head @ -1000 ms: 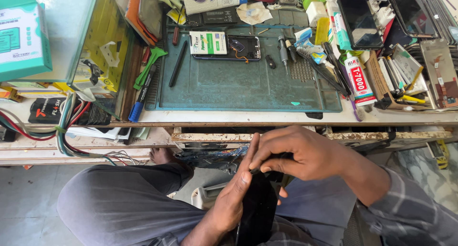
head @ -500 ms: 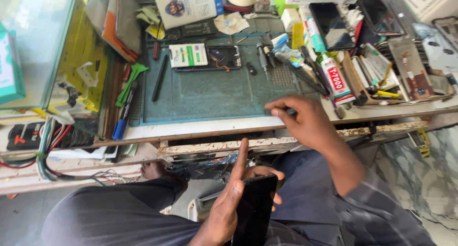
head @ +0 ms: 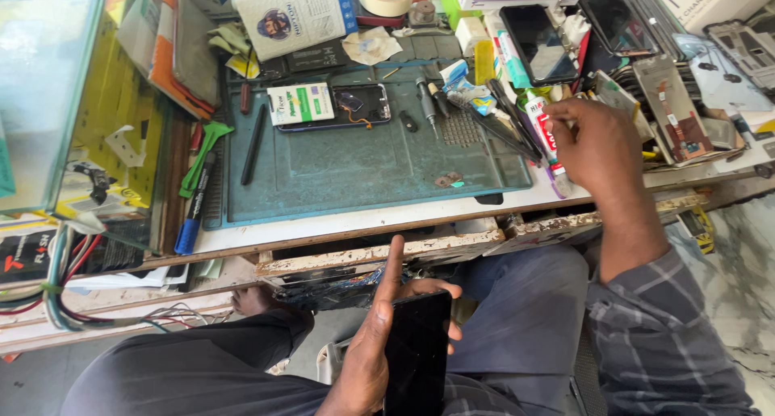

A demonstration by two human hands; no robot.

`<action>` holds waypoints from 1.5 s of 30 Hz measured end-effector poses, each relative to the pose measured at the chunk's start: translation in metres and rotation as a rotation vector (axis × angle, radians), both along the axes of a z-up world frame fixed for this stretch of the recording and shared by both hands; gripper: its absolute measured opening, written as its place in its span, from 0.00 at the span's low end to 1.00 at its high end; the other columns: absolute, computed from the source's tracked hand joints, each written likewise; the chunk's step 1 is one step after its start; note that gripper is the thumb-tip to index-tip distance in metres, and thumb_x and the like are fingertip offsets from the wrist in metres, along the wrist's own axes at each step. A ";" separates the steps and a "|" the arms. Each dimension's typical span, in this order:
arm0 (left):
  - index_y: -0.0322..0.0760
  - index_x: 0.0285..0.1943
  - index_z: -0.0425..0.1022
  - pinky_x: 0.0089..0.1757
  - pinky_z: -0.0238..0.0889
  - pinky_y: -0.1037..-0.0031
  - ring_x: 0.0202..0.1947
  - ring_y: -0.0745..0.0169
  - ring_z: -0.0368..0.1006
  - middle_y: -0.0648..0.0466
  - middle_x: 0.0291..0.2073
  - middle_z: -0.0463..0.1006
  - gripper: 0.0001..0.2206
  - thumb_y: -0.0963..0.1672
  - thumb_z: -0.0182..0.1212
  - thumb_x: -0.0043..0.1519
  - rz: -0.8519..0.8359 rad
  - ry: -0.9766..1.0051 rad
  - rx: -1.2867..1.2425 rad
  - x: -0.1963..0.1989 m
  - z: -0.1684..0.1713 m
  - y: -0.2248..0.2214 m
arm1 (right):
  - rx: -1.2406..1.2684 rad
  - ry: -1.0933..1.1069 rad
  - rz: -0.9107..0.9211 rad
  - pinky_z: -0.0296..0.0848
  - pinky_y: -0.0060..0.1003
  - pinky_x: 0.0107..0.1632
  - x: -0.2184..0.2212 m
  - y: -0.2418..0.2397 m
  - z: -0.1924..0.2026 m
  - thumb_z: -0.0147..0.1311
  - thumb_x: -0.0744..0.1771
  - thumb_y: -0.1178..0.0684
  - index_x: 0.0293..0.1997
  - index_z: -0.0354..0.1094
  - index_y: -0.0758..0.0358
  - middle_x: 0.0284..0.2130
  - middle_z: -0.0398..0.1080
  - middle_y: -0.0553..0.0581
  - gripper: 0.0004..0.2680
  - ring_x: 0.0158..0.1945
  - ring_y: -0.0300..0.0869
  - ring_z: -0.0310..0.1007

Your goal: The person disassembles a smartphone using a metal prying tool to remove the back cover and extract the battery. They then use a second smartphone to take a photo of the battery's label before placing the battery and the second phone on the workbench.

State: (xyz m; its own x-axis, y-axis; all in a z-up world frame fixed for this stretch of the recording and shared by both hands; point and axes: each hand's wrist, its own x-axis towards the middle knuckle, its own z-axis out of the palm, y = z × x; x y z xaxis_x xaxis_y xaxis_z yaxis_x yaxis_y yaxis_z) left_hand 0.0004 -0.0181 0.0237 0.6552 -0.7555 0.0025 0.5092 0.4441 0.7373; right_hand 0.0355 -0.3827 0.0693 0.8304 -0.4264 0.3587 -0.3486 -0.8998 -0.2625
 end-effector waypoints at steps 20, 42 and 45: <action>0.44 0.85 0.27 0.44 0.72 0.64 0.44 0.51 0.76 0.34 0.58 0.72 0.46 0.62 0.47 0.65 0.010 -0.050 -0.041 -0.006 0.006 0.003 | -0.299 0.310 -0.119 0.74 0.54 0.40 0.054 0.009 -0.018 0.64 0.65 0.45 0.37 0.82 0.54 0.32 0.78 0.63 0.07 0.38 0.58 0.79; 0.41 0.85 0.22 0.51 0.69 0.62 0.50 0.50 0.74 0.30 0.60 0.71 0.46 0.62 0.44 0.69 -0.044 -0.195 -0.112 -0.013 0.007 0.012 | 0.711 -0.344 0.440 0.75 0.45 0.34 -0.010 0.036 0.035 0.52 0.70 0.56 0.45 0.64 0.73 0.31 0.70 0.63 0.07 0.31 0.52 0.76; 0.40 0.85 0.22 0.54 0.67 0.61 0.51 0.51 0.73 0.31 0.61 0.71 0.46 0.62 0.45 0.70 -0.072 -0.219 -0.116 -0.012 0.004 0.011 | 1.201 -0.636 0.787 0.81 0.47 0.36 -0.064 0.092 0.038 0.52 0.69 0.60 0.42 0.65 0.69 0.34 0.70 0.60 0.02 0.31 0.51 0.79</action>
